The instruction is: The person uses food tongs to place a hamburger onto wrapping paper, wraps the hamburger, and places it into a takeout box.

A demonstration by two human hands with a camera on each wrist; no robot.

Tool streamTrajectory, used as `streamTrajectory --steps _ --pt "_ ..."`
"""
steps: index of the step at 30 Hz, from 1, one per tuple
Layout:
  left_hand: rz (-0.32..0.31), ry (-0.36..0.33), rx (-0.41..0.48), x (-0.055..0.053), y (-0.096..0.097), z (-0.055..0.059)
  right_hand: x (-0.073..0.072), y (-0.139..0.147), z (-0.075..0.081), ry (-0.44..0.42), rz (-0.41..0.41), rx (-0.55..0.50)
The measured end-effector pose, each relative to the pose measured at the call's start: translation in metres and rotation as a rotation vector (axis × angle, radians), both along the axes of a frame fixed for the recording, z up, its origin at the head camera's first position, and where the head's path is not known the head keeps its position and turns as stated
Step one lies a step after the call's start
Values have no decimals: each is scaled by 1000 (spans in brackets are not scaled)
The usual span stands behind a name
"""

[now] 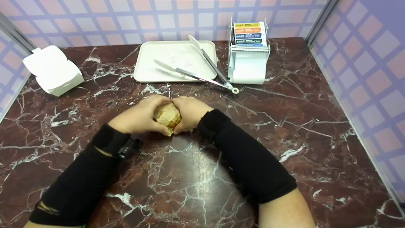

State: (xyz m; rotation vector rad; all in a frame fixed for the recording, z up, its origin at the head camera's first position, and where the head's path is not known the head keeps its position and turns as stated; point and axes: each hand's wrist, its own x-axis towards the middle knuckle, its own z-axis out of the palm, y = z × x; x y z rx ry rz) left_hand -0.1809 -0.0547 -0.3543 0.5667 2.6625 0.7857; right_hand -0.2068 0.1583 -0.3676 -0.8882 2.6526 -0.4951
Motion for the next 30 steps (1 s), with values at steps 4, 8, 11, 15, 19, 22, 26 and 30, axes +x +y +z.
streamTrajectory --steps 4,8,11,15,19,22,26,30 --pt "-39 21 -81 1 11 -4 0 -1 -1 2 -1 -6" --pt "-52 16 -125 0 13 -7 0 -2 -1 -2 -10 -7" --pt "-69 13 -150 -2 15 -9 -1 -3 -3 0 -13 -18" --pt "-74 23 -191 -4 18 -11 0 -3 -3 2 -28 -32" --pt "-77 38 -221 -4 19 -11 2 -4 -2 2 -34 -39" --pt "-76 42 -231 -4 20 -12 3 -4 -2 1 -31 -45" --pt "-78 43 -229 -4 19 -12 4 -4 -1 -4 -33 -38" --pt "-79 43 -226 -4 18 -12 4 -4 -1 0 -27 -37"
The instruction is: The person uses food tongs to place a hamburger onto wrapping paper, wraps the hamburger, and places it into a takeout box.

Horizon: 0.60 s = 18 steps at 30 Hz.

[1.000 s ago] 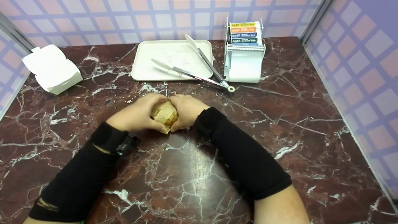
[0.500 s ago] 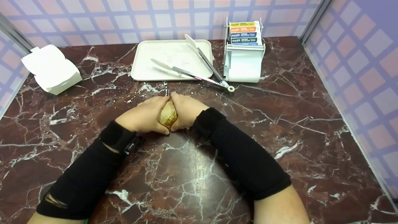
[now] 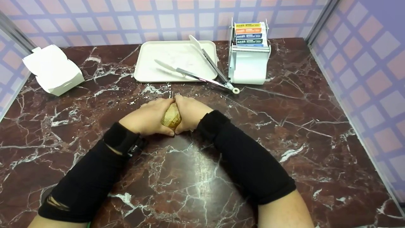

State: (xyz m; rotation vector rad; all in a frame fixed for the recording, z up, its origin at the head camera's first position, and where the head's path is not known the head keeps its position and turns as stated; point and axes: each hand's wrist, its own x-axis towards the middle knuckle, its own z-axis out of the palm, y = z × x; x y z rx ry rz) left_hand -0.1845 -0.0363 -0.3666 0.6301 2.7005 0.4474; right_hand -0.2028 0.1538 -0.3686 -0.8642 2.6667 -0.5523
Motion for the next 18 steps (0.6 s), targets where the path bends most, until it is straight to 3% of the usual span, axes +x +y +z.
streamTrajectory --steps 9,18 --pt "3 23 -25 0 1 1 0 -1 0 40 23 2" --pt "0 36 -21 0 1 -1 0 5 1 -16 61 -17"
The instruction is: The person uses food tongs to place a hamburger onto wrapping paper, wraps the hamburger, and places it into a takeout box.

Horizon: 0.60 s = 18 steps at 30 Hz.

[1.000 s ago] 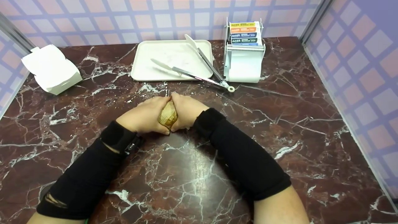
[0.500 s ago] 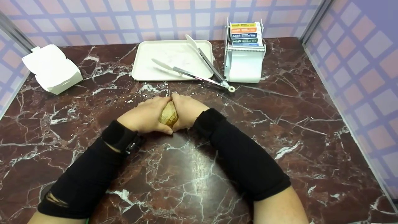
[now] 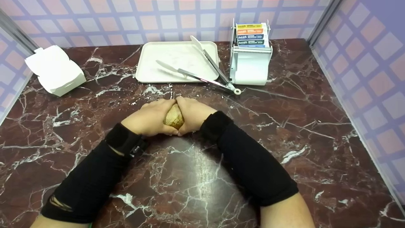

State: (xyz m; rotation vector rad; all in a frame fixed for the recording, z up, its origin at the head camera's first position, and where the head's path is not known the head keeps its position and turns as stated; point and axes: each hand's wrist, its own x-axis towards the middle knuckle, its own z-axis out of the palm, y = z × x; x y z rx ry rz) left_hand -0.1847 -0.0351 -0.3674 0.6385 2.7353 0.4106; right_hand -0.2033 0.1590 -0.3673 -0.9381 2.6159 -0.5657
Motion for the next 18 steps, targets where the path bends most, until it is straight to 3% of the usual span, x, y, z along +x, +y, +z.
streamTrajectory --steps 13,18 --pt "9 -17 -19 0 1 1 1 34 2 -92 -64 26" --pt "13 -17 -22 0 -1 1 -2 52 11 -80 -159 -85"
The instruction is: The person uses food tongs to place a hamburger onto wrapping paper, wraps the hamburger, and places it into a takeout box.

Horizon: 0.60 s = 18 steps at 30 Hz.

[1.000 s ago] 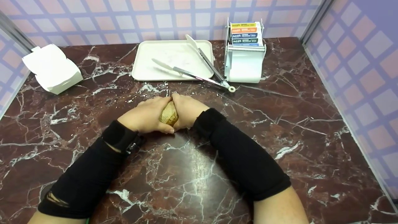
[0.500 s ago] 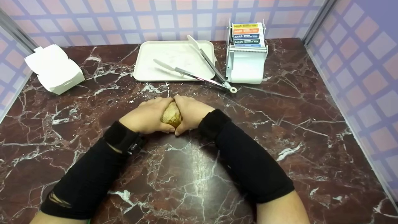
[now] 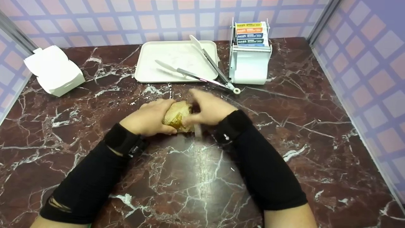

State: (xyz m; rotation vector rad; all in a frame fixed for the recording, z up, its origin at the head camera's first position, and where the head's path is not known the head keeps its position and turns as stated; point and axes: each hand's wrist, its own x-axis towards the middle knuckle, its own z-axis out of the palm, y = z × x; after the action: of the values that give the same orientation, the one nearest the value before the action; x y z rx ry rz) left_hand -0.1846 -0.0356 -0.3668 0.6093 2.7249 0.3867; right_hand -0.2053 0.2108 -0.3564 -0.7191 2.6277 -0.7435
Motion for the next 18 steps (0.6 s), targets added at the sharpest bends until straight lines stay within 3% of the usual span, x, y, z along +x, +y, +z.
streamTrajectory --steps 6,12,18 --pt "6 -12 -4 1 -2 0 -10 23 7 106 -275 -186" --pt "3 -6 -11 -1 -2 -1 -21 52 10 170 -596 -238" --pt "-2 -4 -13 -1 0 -1 -35 88 5 175 -847 -250"
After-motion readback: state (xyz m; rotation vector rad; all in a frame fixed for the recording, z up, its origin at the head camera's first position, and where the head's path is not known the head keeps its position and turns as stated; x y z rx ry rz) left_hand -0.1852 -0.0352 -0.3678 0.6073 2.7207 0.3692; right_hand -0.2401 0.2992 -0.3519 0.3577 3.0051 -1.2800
